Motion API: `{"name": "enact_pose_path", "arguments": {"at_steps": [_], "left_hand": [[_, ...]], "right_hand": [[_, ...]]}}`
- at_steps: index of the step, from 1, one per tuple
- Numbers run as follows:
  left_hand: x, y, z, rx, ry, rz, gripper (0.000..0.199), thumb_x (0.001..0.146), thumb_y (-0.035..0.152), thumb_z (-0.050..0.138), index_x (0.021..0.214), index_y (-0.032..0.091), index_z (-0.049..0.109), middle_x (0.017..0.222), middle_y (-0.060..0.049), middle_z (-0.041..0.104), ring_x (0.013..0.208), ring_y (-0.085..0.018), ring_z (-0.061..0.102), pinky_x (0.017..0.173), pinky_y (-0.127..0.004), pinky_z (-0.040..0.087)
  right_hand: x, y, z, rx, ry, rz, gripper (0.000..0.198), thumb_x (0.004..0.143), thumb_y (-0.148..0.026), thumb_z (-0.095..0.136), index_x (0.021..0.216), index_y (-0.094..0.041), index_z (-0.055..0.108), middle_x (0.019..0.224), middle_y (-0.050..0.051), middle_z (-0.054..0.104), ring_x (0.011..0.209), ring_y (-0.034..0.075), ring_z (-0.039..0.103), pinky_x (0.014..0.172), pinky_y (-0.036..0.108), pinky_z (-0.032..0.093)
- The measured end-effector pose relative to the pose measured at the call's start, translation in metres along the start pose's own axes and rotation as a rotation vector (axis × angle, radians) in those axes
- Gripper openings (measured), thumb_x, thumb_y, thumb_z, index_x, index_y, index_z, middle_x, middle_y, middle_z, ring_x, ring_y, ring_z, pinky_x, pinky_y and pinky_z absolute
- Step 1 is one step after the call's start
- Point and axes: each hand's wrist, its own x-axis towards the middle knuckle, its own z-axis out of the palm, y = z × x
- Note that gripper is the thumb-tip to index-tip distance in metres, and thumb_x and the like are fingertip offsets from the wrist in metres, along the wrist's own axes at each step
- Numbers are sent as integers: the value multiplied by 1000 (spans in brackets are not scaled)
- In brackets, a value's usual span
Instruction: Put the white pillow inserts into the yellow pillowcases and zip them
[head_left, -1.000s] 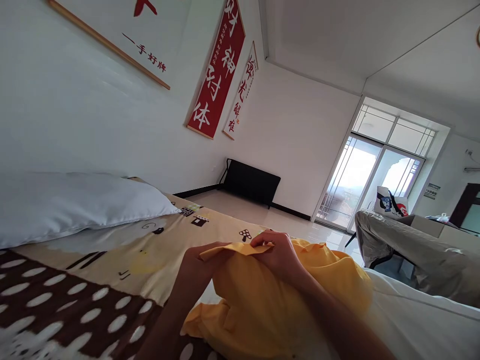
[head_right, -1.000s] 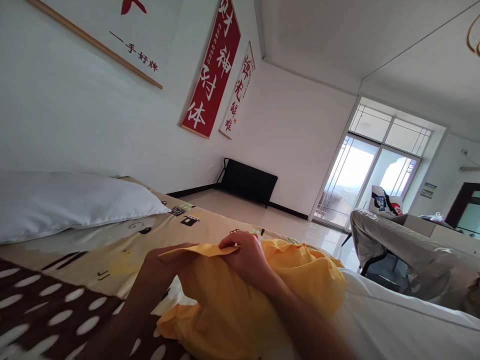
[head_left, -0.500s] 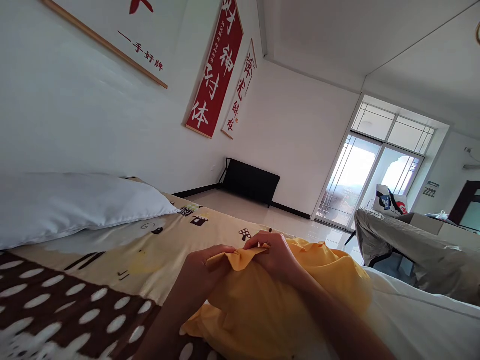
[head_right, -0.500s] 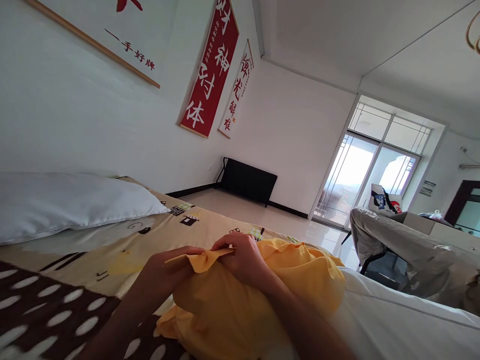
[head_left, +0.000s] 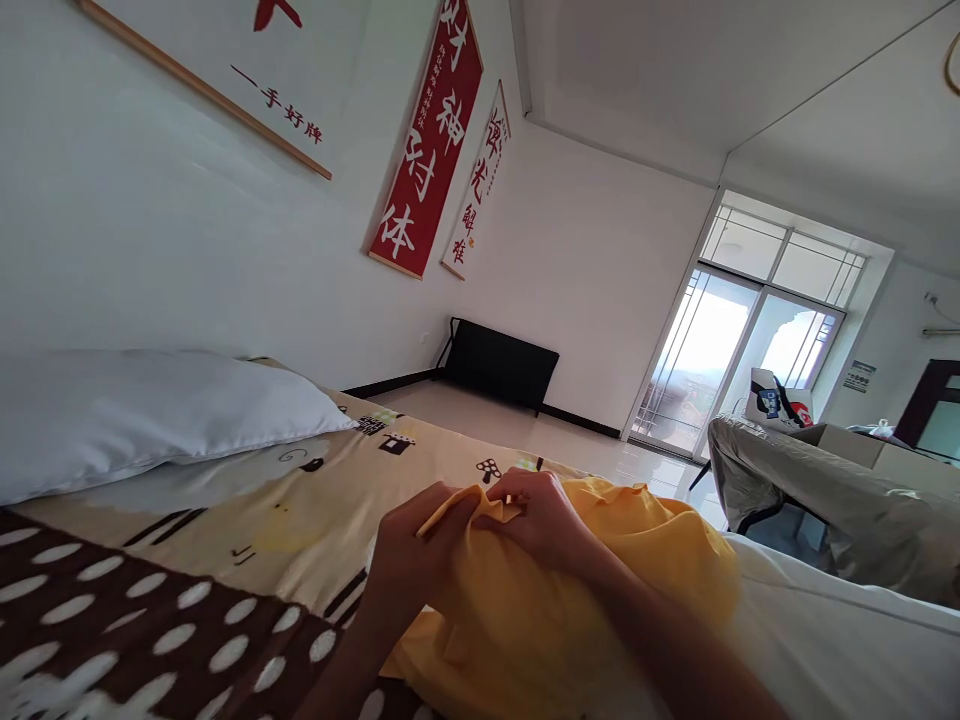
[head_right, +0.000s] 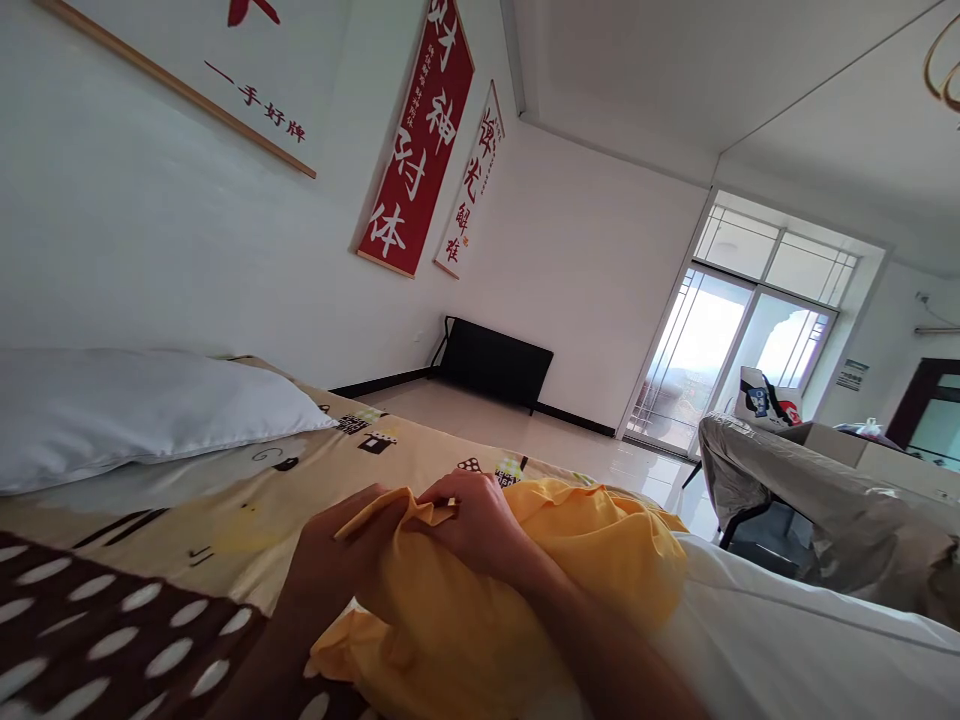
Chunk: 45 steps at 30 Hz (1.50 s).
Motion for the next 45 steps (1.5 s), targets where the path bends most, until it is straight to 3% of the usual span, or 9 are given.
{"name": "enact_pose_path", "arguments": {"at_steps": [4, 10, 17, 24, 29, 34, 38, 42, 45], "left_hand": [[0, -3, 8, -50, 86, -96, 25, 73, 41, 56, 72, 17, 60, 66, 1, 58, 63, -13, 51, 56, -20, 41], [3, -13, 12, 30, 70, -281, 43, 67, 55, 56, 51, 16, 49, 48, 2, 42, 49, -11, 38, 43, -21, 30], [-1, 5, -3, -288, -176, -265, 34, 66, 46, 65, 82, 15, 65, 74, -4, 66, 70, -20, 59, 58, -26, 47], [4, -2, 0, -56, -44, -262, 34, 63, 47, 71, 62, 15, 59, 58, 1, 55, 58, -14, 50, 50, -22, 40], [3, -7, 0, -176, -116, -346, 38, 59, 48, 73, 67, 13, 61, 62, -2, 61, 62, -17, 56, 54, -24, 45], [7, -10, -10, -171, -191, -422, 38, 56, 47, 75, 68, 12, 65, 67, -5, 66, 67, -22, 60, 55, -27, 47], [7, -8, -16, -290, -234, -339, 38, 61, 43, 74, 83, 13, 66, 78, -5, 68, 74, -21, 61, 61, -27, 48], [7, -5, -13, -389, -237, -250, 32, 70, 44, 68, 80, 15, 60, 71, -1, 60, 66, -15, 55, 56, -23, 43], [6, -2, -7, -304, -129, -209, 29, 74, 44, 64, 79, 16, 58, 67, 2, 56, 63, -13, 51, 55, -21, 39]], "right_hand": [[0, 3, 0, 66, -8, 66, 29, 66, -47, 72, 75, -19, 69, 72, 1, 63, 66, 13, 52, 62, 24, 39], [2, 3, -2, 90, -20, 97, 27, 69, -44, 70, 75, -18, 68, 69, -1, 61, 64, 11, 49, 61, 23, 39], [4, 2, -9, 226, 29, 189, 18, 69, -34, 68, 69, -16, 66, 66, -1, 59, 64, 12, 51, 60, 23, 40], [4, 4, -7, 281, -2, 168, 16, 68, -34, 69, 69, -17, 70, 69, 0, 64, 67, 13, 54, 62, 23, 40], [2, 6, -8, 288, -50, 170, 17, 73, -32, 64, 72, -18, 72, 67, 0, 64, 64, 13, 54, 58, 23, 39], [2, 4, -12, 123, 117, 147, 17, 74, -32, 61, 69, -18, 68, 68, 0, 62, 67, 13, 52, 62, 23, 39], [0, 3, -19, -80, 149, 31, 19, 80, -31, 55, 69, -19, 64, 70, 0, 62, 68, 13, 51, 69, 26, 39], [-5, 5, -30, -269, 64, -40, 20, 84, -28, 54, 66, -20, 61, 65, 0, 59, 70, 15, 51, 75, 29, 37], [-8, -3, -33, -439, -1, -22, 20, 84, -20, 53, 65, -20, 59, 70, 2, 60, 74, 16, 51, 77, 31, 36]]}}
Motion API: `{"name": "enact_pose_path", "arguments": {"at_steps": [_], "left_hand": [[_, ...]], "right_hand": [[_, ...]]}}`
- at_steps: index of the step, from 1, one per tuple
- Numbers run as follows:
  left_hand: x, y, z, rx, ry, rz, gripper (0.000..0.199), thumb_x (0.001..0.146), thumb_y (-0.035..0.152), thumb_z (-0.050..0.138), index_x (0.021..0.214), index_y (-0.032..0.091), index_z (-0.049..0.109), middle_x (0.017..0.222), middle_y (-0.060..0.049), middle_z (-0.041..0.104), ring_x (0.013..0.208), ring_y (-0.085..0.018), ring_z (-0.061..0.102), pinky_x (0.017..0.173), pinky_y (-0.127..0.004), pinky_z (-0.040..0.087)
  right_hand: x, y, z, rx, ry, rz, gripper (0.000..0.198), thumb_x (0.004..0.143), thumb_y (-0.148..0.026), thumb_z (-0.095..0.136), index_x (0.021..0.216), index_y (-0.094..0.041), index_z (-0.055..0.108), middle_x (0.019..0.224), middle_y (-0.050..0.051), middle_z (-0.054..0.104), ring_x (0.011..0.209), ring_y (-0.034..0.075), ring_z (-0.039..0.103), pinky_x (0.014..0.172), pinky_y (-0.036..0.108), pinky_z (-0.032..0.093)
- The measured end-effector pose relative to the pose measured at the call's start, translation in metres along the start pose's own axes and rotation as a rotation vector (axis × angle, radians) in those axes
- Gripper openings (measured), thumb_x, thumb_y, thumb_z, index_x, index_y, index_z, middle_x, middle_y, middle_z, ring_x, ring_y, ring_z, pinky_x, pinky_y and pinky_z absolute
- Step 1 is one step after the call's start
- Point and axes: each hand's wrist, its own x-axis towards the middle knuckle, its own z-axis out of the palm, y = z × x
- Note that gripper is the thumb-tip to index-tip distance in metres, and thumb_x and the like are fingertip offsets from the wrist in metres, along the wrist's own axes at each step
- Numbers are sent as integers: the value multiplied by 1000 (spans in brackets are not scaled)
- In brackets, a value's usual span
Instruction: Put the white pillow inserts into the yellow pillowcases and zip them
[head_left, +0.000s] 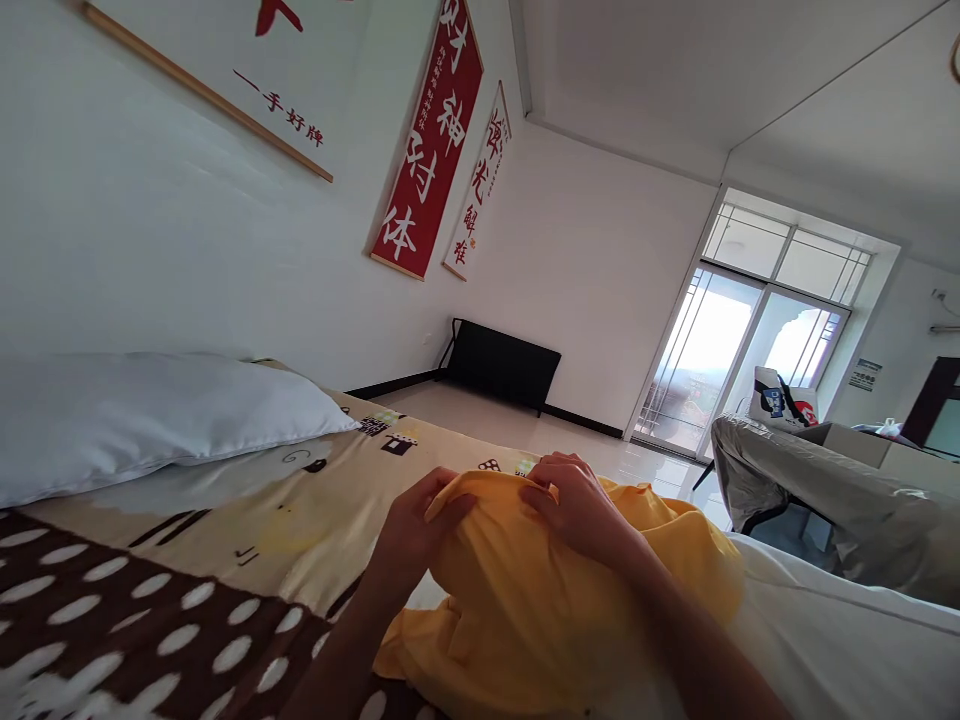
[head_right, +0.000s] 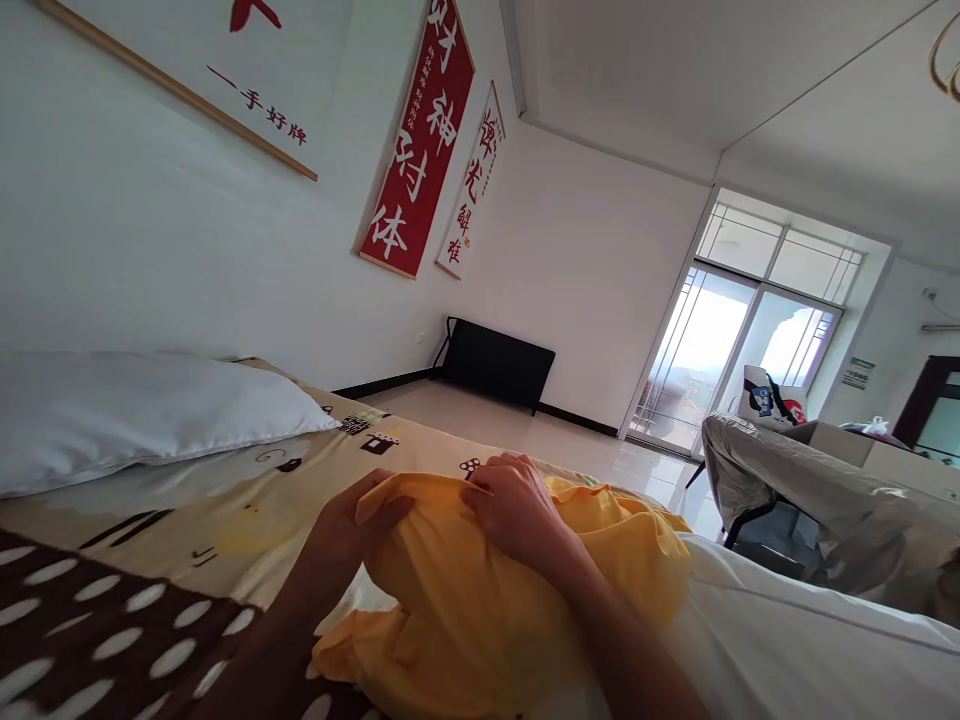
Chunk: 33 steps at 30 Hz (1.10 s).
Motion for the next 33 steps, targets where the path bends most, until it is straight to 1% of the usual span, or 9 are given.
{"name": "enact_pose_path", "arguments": {"at_steps": [2, 5, 8, 11, 15, 17, 22, 27, 33], "left_hand": [[-1, -1, 4, 112, 106, 63, 26, 75, 42, 64, 79, 17, 60, 70, 1, 58, 67, -14, 52, 60, -22, 40], [-3, -4, 8, 207, 201, 118, 25, 75, 42, 63, 79, 17, 63, 77, 0, 63, 73, -16, 54, 66, -24, 41], [-2, -6, 6, 211, 226, 99, 29, 73, 46, 64, 78, 18, 62, 75, -1, 62, 71, -17, 55, 62, -24, 41], [1, -4, 0, 113, 154, 64, 33, 68, 47, 67, 83, 18, 60, 72, 0, 61, 67, -16, 54, 57, -23, 40], [6, -4, -14, -330, -71, -53, 45, 73, 56, 56, 97, 18, 60, 70, -3, 60, 59, -16, 52, 53, -26, 41], [10, -10, -19, -478, -104, -112, 43, 75, 55, 53, 98, 19, 60, 68, -2, 59, 53, -14, 49, 51, -26, 40], [16, -25, -14, -249, -120, -91, 24, 71, 27, 66, 92, 16, 64, 82, -3, 65, 70, -15, 56, 59, -22, 41], [11, -17, -6, -132, -218, 6, 17, 70, 25, 65, 86, 16, 67, 79, -2, 64, 75, -17, 56, 65, -23, 44], [10, -12, -11, -27, -140, 73, 14, 68, 25, 69, 69, 14, 61, 70, -1, 57, 69, -14, 51, 63, -21, 42]], "right_hand": [[-1, -10, 1, -74, 50, -6, 14, 81, -12, 51, 76, -19, 62, 84, 5, 64, 82, 18, 52, 81, 33, 35], [2, -26, 10, -50, 58, -51, 22, 80, -13, 52, 98, -20, 61, 96, 6, 65, 90, 19, 54, 85, 34, 34], [10, -29, 24, 20, -10, -70, 10, 82, -19, 53, 83, -21, 63, 79, 3, 65, 76, 17, 56, 75, 29, 37], [17, -20, 32, 181, 31, 24, 11, 80, -21, 56, 72, -21, 64, 70, 0, 65, 67, 14, 55, 66, 26, 37], [21, -10, 29, 443, 83, 210, 9, 72, -29, 65, 72, -20, 65, 69, -2, 66, 65, 14, 57, 62, 24, 40], [22, -10, 26, 517, 84, 250, 12, 69, -30, 67, 71, -18, 64, 68, -1, 65, 64, 14, 57, 60, 24, 41], [22, -11, 26, 549, 76, 245, 13, 67, -31, 67, 68, -18, 65, 65, -1, 64, 62, 13, 56, 60, 24, 40], [21, -14, 26, 510, 91, 211, 14, 67, -32, 68, 65, -18, 66, 60, -3, 59, 59, 11, 50, 58, 23, 36], [21, -16, 22, 511, 78, 150, 12, 71, -27, 63, 66, -19, 70, 64, -2, 64, 62, 11, 51, 60, 22, 36]]}}
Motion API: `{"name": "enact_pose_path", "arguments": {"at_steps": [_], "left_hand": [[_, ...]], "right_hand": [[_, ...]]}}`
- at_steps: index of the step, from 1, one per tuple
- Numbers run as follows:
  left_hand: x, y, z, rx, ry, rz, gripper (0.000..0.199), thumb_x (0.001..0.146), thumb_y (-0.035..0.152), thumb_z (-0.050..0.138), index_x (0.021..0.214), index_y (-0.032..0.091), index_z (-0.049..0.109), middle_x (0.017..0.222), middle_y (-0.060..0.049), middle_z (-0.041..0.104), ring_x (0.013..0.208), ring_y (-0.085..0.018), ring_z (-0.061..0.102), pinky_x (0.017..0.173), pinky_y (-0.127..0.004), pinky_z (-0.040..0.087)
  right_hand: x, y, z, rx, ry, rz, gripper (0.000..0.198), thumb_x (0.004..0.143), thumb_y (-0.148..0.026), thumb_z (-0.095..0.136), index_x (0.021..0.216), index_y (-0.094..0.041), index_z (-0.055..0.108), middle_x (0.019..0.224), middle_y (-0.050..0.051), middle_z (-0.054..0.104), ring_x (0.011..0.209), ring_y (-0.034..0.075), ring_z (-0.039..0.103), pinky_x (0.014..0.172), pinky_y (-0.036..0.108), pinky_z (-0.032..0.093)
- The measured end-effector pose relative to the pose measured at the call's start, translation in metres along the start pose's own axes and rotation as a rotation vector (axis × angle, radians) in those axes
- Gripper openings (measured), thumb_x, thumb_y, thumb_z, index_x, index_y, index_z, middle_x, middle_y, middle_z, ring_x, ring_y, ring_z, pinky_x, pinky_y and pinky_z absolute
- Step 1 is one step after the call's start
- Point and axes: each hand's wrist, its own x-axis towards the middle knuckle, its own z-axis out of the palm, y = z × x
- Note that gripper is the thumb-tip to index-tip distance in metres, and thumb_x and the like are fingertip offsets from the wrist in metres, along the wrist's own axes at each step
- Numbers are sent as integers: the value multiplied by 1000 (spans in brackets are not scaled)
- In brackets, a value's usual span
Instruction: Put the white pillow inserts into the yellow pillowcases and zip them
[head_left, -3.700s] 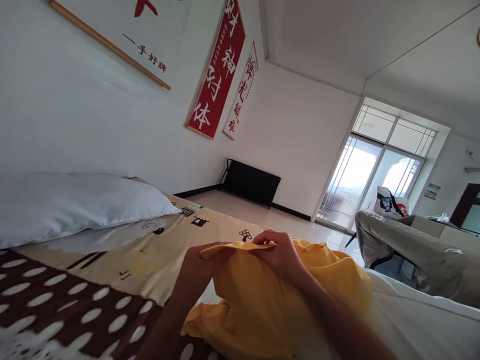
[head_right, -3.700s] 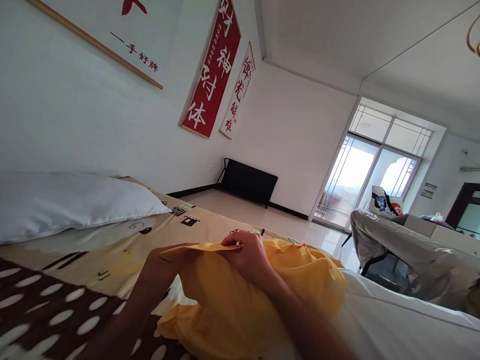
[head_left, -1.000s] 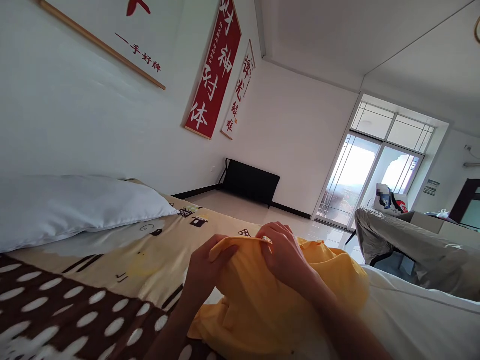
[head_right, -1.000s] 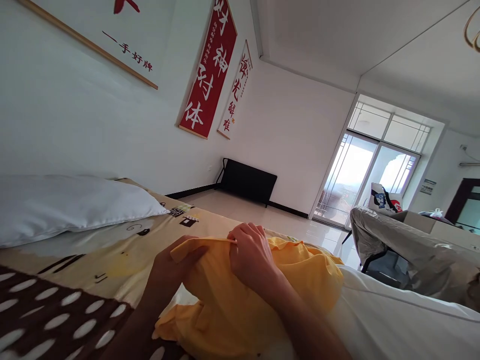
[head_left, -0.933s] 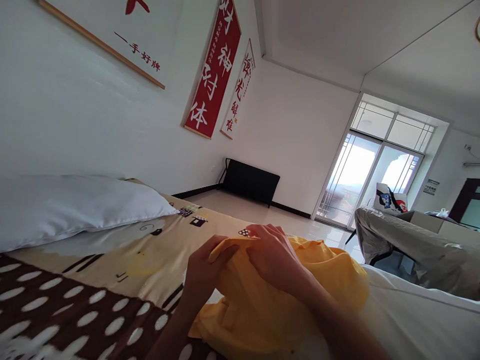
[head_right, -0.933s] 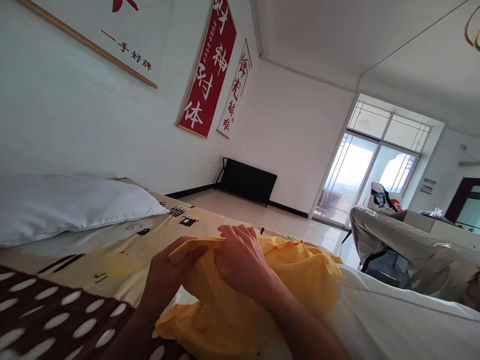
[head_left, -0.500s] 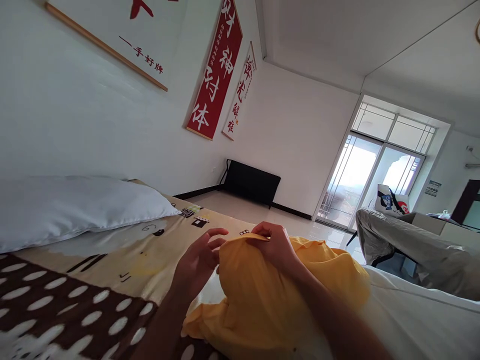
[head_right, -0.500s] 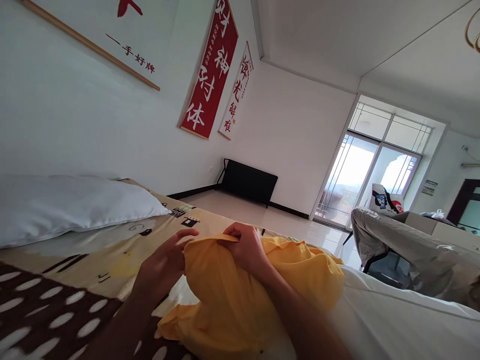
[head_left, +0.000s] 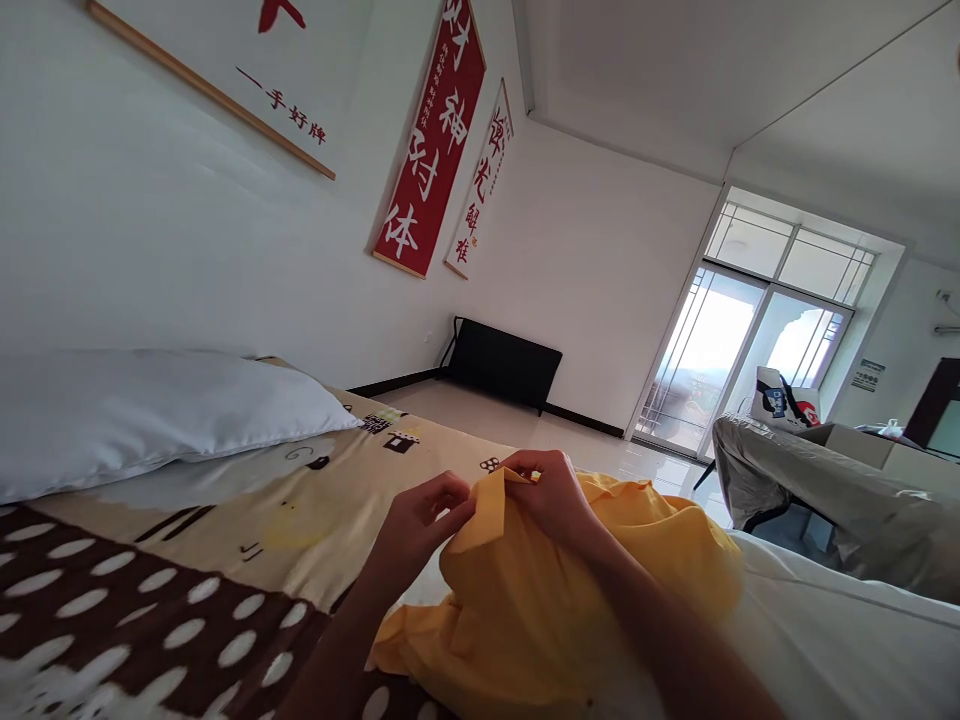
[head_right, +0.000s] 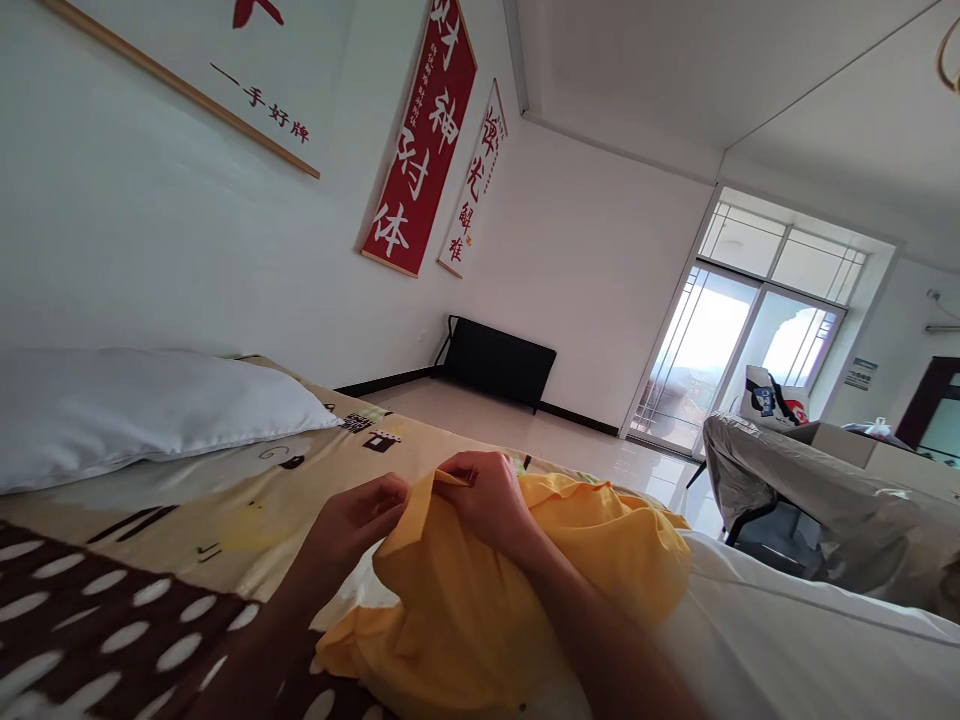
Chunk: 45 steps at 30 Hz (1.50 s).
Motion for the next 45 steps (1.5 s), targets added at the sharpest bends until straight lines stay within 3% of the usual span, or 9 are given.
{"name": "enact_pose_path", "arguments": {"at_steps": [5, 11, 18, 21, 24, 26, 33, 39, 45], "left_hand": [[1, -13, 0, -241, -36, -143, 17, 65, 26, 72, 73, 15, 63, 70, -1, 59, 63, -13, 51, 54, -20, 41], [6, -33, 2, -593, 162, -305, 22, 43, 17, 76, 61, 12, 66, 59, -4, 63, 55, -16, 54, 50, -25, 45], [8, -38, 4, -669, 267, -286, 24, 52, 27, 77, 69, 12, 67, 65, -4, 66, 60, -19, 58, 57, -29, 50], [5, -33, 6, -640, 263, -215, 24, 55, 29, 78, 67, 14, 63, 59, 0, 61, 53, -13, 52, 49, -23, 45], [3, -27, 8, -632, 239, -146, 25, 57, 30, 78, 69, 15, 62, 59, 3, 58, 52, -10, 49, 46, -19, 42], [2, -24, 9, -614, 220, -115, 24, 59, 29, 77, 72, 16, 62, 62, 3, 57, 54, -9, 50, 47, -17, 41], [3, -25, 5, -604, 98, -57, 18, 61, 24, 73, 72, 16, 62, 73, 1, 54, 59, -9, 49, 50, -17, 40], [5, -29, 4, -492, -29, -136, 23, 58, 29, 76, 64, 14, 61, 64, 0, 52, 55, -9, 42, 48, -18, 35], [5, -32, 9, -336, -1, -13, 17, 64, 29, 71, 69, 16, 60, 64, 1, 53, 58, -10, 41, 49, -18, 34]], "right_hand": [[1, 4, -1, -88, 8, -36, 21, 77, -35, 62, 68, -18, 70, 61, -2, 60, 60, 11, 48, 60, 22, 34], [2, 4, -11, -80, -145, 66, 22, 75, -36, 63, 64, -17, 64, 60, -3, 55, 61, 10, 46, 56, 22, 32], [1, 2, -18, -276, -194, 15, 44, 82, -37, 54, 49, -18, 32, 52, -6, 23, 52, 8, 25, 50, 24, 21], [-2, -1, -17, -422, -65, -89, 36, 84, -30, 52, 52, -17, 43, 57, -4, 41, 59, 10, 37, 60, 25, 29], [-7, -9, -11, -442, 38, -187, 14, 86, -27, 52, 81, -19, 63, 83, 2, 62, 82, 16, 50, 80, 31, 35], [-9, -13, -4, -415, 0, -208, 16, 84, -28, 55, 96, -21, 64, 93, 4, 66, 89, 18, 53, 86, 33, 35], [-2, -12, 9, -244, -74, -129, 11, 82, -25, 57, 76, -20, 65, 72, -2, 64, 67, 13, 54, 68, 25, 40], [0, -3, 3, -22, -151, -191, 8, 77, -21, 62, 79, -21, 70, 80, 0, 68, 76, 14, 61, 72, 24, 44], [0, -2, 4, 2, -120, -174, 7, 75, -25, 67, 78, -22, 72, 78, 0, 69, 75, 14, 62, 73, 24, 45]]}}
